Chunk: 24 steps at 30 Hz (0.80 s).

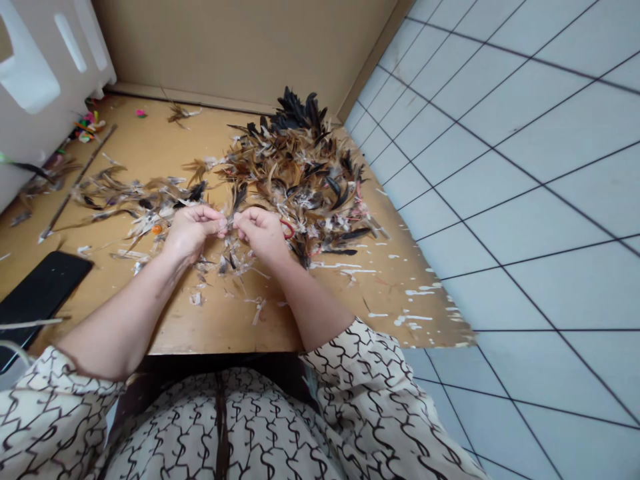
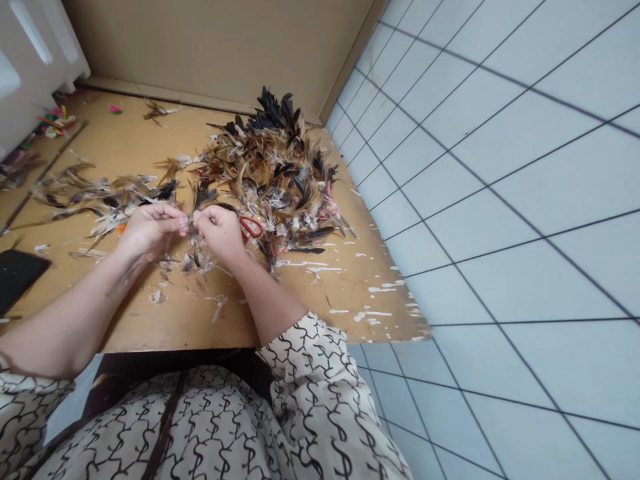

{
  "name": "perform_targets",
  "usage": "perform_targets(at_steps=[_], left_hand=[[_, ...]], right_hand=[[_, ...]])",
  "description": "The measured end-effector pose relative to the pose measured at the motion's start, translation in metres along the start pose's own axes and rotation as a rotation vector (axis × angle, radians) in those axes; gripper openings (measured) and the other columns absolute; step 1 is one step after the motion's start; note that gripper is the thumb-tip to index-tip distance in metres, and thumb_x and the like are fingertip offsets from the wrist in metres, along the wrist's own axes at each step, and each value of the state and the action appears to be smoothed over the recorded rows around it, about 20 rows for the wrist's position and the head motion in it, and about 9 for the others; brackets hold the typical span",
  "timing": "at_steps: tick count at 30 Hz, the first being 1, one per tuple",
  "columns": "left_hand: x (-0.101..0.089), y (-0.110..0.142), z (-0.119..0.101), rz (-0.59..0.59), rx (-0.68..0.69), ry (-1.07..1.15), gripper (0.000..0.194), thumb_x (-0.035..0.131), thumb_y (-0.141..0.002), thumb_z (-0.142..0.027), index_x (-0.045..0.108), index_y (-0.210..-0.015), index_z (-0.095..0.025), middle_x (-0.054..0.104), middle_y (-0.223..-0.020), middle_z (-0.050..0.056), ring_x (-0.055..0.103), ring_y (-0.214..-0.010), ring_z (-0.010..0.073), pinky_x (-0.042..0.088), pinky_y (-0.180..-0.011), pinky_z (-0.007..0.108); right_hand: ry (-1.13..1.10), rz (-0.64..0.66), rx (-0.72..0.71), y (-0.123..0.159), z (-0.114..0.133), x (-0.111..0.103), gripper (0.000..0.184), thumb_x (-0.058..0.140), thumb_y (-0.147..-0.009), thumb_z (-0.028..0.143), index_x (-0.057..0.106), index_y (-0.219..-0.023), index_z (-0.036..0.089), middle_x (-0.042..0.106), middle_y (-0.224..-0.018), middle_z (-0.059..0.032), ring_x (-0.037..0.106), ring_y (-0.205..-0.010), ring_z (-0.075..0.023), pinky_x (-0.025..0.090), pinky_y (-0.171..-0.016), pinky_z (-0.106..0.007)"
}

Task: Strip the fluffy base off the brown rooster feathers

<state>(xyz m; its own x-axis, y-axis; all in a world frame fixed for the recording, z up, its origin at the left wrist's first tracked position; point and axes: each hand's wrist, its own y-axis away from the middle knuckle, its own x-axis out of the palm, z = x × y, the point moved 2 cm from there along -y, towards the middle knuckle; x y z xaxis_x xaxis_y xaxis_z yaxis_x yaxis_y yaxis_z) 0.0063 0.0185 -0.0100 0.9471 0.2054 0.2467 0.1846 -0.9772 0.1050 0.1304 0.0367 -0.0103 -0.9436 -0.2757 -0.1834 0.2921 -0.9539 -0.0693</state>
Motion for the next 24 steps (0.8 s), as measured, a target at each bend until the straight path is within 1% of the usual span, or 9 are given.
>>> perform_targets(at_steps=[3, 6, 10, 14, 17, 21, 24], left_hand=[[0.0002, 0.0005, 0.0028, 0.041, 0.056, -0.086, 0.017, 0.074, -0.046, -0.016, 0.058, -0.049, -0.014, 0.057, -0.043, -0.003, 0.049, -0.04, 0.0073, 0.041, -0.047, 0.02], [-0.0002, 0.0003, 0.0043, 0.048, 0.079, -0.179, 0.016, 0.074, -0.045, -0.018, 0.059, -0.05, -0.014, 0.056, -0.042, -0.003, 0.049, -0.04, 0.0082, 0.04, -0.047, 0.021], [-0.0003, 0.0005, 0.0026, -0.038, 0.137, -0.281, 0.013, 0.07, -0.047, -0.016, 0.057, -0.048, -0.015, 0.055, -0.043, -0.004, 0.047, -0.042, 0.0075, 0.037, -0.046, 0.02], [0.001, 0.0011, 0.0025, -0.084, 0.175, -0.301, 0.012, 0.068, -0.048, -0.015, 0.056, -0.048, -0.015, 0.053, -0.044, -0.005, 0.045, -0.042, 0.0064, 0.034, -0.045, 0.019], [0.0008, 0.0003, 0.0046, -0.087, 0.169, -0.281, 0.012, 0.069, -0.049, -0.016, 0.056, -0.05, -0.015, 0.053, -0.045, -0.005, 0.045, -0.042, 0.0063, 0.034, -0.045, 0.019], [0.0001, -0.0012, 0.0068, -0.086, 0.17, -0.263, 0.016, 0.072, -0.046, -0.018, 0.056, -0.051, -0.015, 0.053, -0.045, -0.005, 0.046, -0.043, 0.0066, 0.036, -0.046, 0.019], [0.0005, -0.0015, 0.0078, -0.076, 0.15, -0.255, 0.018, 0.073, -0.046, -0.019, 0.056, -0.05, -0.015, 0.053, -0.044, -0.005, 0.046, -0.043, 0.0068, 0.036, -0.046, 0.019]], right_hand=[[-0.035, 0.015, 0.022, -0.0007, -0.001, 0.0002, 0.024, 0.052, -0.076, 0.032, 0.046, -0.057, 0.018, 0.043, -0.047, 0.006, 0.037, -0.045, -0.0058, 0.032, -0.048, -0.02], [0.046, 0.0, -0.04, 0.002, 0.0019, 0.0011, 0.022, 0.051, -0.075, 0.026, 0.046, -0.055, 0.017, 0.042, -0.047, 0.0061, 0.036, -0.046, -0.0054, 0.03, -0.048, -0.02], [0.19, -0.067, -0.138, 0.0059, 0.0069, 0.0024, 0.022, 0.051, -0.074, 0.023, 0.045, -0.054, 0.017, 0.042, -0.049, 0.0058, 0.035, -0.048, -0.0055, 0.027, -0.049, -0.02], [0.165, -0.079, -0.143, 0.0065, 0.0069, 0.0035, 0.024, 0.052, -0.075, 0.024, 0.043, -0.053, 0.017, 0.04, -0.05, 0.0057, 0.034, -0.049, -0.0057, 0.028, -0.049, -0.021], [0.131, -0.095, -0.167, 0.0059, 0.0052, 0.0036, 0.024, 0.054, -0.074, 0.026, 0.045, -0.054, 0.017, 0.042, -0.051, 0.005, 0.035, -0.051, -0.0062, 0.031, -0.051, -0.021], [0.083, -0.161, -0.254, 0.0062, 0.0041, 0.0042, 0.023, 0.057, -0.072, 0.024, 0.047, -0.052, 0.017, 0.05, -0.06, 0.0018, 0.044, -0.061, -0.0081, 0.039, -0.061, -0.023], [0.01, -0.171, -0.26, 0.0066, 0.0028, 0.0062, 0.019, 0.057, -0.07, 0.022, 0.049, -0.054, 0.017, 0.055, -0.066, 0.0002, 0.048, -0.064, -0.0083, 0.042, -0.064, -0.024]])
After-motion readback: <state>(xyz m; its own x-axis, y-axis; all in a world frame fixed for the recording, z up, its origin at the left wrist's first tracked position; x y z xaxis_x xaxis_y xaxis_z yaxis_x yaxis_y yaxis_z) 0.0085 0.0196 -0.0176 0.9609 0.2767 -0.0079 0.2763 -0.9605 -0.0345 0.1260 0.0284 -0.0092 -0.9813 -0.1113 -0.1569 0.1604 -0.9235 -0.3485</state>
